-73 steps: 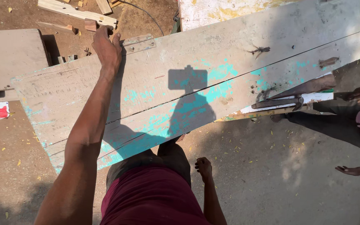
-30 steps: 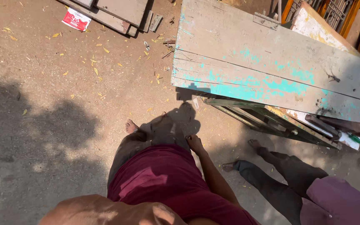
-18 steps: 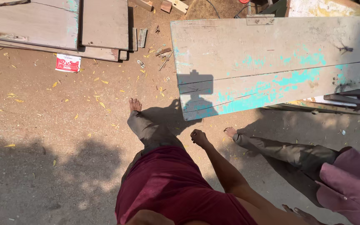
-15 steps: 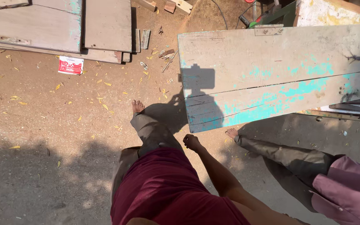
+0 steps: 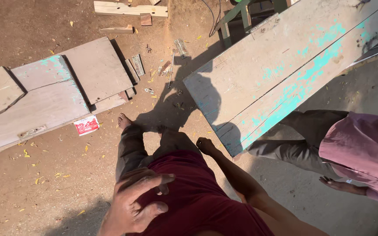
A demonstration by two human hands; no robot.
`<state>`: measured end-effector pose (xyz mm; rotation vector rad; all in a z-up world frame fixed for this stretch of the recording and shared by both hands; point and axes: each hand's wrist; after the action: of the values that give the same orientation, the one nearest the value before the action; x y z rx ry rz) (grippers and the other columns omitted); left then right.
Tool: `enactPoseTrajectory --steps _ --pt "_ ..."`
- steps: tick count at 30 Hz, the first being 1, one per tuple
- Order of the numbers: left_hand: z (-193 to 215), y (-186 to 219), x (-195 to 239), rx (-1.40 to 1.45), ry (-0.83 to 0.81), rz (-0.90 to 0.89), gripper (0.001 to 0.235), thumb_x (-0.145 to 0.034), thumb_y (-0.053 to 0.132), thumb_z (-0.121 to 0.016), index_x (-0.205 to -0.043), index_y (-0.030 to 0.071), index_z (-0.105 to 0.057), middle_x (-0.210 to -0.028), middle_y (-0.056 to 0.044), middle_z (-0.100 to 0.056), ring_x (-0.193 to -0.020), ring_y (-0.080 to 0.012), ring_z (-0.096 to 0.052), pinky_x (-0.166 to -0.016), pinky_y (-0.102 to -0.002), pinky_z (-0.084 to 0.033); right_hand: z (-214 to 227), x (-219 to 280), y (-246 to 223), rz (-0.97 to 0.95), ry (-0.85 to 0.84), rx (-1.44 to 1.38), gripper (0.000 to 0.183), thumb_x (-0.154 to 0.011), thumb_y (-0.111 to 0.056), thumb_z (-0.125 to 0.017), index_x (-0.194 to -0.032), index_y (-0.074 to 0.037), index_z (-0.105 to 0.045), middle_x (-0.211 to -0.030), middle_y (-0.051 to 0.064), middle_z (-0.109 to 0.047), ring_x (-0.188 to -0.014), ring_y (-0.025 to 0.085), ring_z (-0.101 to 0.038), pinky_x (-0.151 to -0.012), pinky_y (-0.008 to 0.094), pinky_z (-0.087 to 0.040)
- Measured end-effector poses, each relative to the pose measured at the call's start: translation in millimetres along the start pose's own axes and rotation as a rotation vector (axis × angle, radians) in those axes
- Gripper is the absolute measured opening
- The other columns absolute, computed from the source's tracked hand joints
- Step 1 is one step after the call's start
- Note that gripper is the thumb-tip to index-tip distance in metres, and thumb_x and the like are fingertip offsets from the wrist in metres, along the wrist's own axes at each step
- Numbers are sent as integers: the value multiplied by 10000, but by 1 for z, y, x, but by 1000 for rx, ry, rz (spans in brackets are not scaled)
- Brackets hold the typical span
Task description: The person organizes various hand tools on a workbench, picking up and placing down a hammer, screwdriver, and wooden mallet. The person then picks up an angle grinder and positions it on the workbench.
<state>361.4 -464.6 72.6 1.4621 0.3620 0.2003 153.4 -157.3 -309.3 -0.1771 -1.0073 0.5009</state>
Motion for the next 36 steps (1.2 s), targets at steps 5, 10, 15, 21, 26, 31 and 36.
enactPoseTrajectory --steps 5,10,15,21,26,31,36 --pt "77 -37 -44 -235 130 529 240 -905 190 -733 -1111 76 -779 -807 -82 -774 -697 -170 -703 -666 -338 -563 7 13 -68 80 15 -237 288 -888 -224 -666 -1110 -41 -692 -1086 210 -724 -1059 389 -691 -874 477 -549" --pt "129 -63 -128 -349 87 542 210 -945 207 -714 -1091 66 -765 -863 -108 -798 -715 -134 -692 -666 -302 -557 108 45 -167 2 6 -118 249 -1003 -229 -572 -1109 -48 -707 -1059 167 -743 -1020 336 -708 -877 450 -551" --pt "139 -93 -233 -416 -71 435 194 -961 214 -710 -1001 24 -712 -1100 -99 -803 -730 -228 -726 -634 -346 -567 232 28 -252 244 175 -266 355 -931 -294 -647 -1205 -69 -655 -1116 126 -714 -1008 286 -714 -852 418 -579" --pt "134 -144 -413 -801 -486 243 376 -938 352 -656 -1210 96 -697 -959 -188 -765 -780 -363 -728 -722 -469 -576 388 -99 -251 208 349 43 390 -923 -283 -670 -1249 -73 -637 -1157 155 -675 -1102 359 -646 -927 481 -512" --pt "126 -193 -608 -1131 -885 451 507 -984 511 -494 -1312 150 -632 -834 -156 -756 -706 -308 -733 -766 -469 -584 526 -195 -225 1 423 -38 358 -985 -275 -625 -1282 -75 -639 -1189 177 -666 -1150 369 -636 -999 478 -504" --pt "135 -229 -750 -1226 -740 246 555 -1002 536 -508 -1351 114 -600 -916 -192 -742 -815 -360 -723 -786 -501 -579 612 -213 -221 -227 375 -222 409 -989 -248 -583 -1375 -114 -601 -1041 223 -702 -951 381 -708 -891 491 -541" --pt "107 -255 -838 -1097 -846 161 574 -959 489 -585 -1392 113 -575 -1108 -235 -725 -1021 -428 -696 -891 -535 -544 638 -190 -218 -426 396 -230 407 -1040 -334 -596 -1353 -74 -602 -945 264 -702 -897 392 -707 -851 498 -549"
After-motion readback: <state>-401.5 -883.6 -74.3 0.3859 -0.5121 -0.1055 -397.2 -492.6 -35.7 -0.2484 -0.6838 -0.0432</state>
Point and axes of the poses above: each hand's wrist, its own x-axis away from the middle knuckle, its own z-axis out of the back of the hand, y = z × x
